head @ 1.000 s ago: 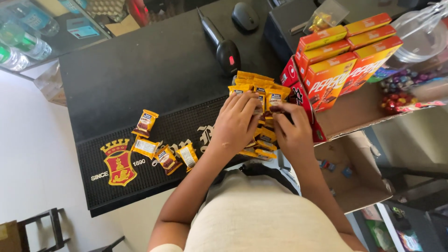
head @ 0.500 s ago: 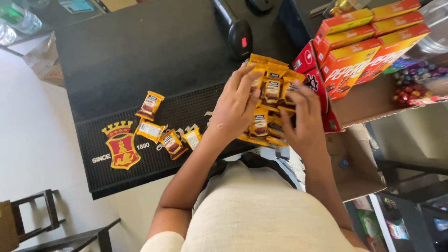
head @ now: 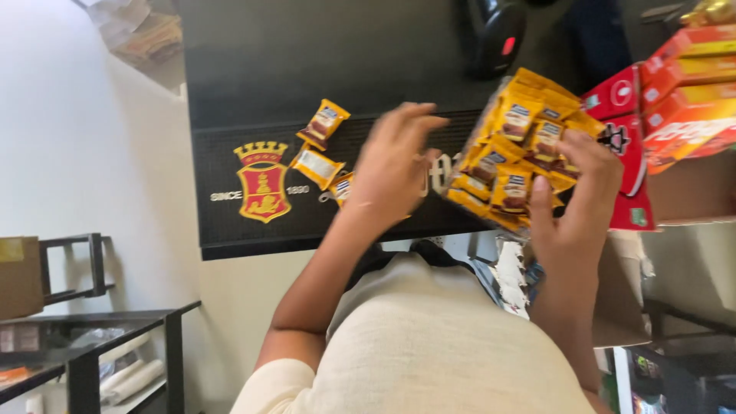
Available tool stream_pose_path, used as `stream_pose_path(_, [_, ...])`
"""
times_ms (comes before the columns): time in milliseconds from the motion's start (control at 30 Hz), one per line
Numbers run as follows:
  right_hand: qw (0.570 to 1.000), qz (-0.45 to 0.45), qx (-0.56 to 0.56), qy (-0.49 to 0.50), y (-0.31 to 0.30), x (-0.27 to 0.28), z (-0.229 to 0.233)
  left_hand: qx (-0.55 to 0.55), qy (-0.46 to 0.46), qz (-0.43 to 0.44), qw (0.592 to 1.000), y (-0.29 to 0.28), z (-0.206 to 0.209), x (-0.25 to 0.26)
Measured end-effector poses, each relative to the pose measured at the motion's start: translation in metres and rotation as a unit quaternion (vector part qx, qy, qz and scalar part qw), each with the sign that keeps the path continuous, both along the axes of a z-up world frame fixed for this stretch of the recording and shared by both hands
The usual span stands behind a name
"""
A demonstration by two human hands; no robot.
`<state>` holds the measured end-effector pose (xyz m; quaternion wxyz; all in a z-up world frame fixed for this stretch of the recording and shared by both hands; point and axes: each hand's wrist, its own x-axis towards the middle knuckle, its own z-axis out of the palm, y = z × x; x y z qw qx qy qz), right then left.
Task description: The person takes small yellow snack packets from a cardboard box and places them onto a black counter. They then arrange the packets into neat rows on the counter surface.
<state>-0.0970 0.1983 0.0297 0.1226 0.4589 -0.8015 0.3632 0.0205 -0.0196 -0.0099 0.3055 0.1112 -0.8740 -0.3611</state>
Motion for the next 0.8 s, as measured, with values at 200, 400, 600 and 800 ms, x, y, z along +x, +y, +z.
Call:
stream_pose_path(200, [0.986,0.158,0.054,-0.011,-0.054,0.049,-0.008,-0.044,-0.078,0.179,0.98,-0.073,-0.032,0.059])
stream_pose_path(400, [0.959,0.22,0.177,-0.013,-0.105,0.088,-0.025,-0.059,-0.16,0.19,0.967,-0.073,-0.06,0.075])
stream_pose_path(600, [0.969,0.18,0.158,-0.063,-0.095,0.087,-0.064,-0.067,-0.086,0.186,0.977,-0.058,-0.041,0.066])
stream_pose_path(800, [0.979,0.153,0.055,-0.122,-0.077,0.092,-0.035,-0.09,-0.138,0.136,0.977,-0.05,-0.051,0.057])
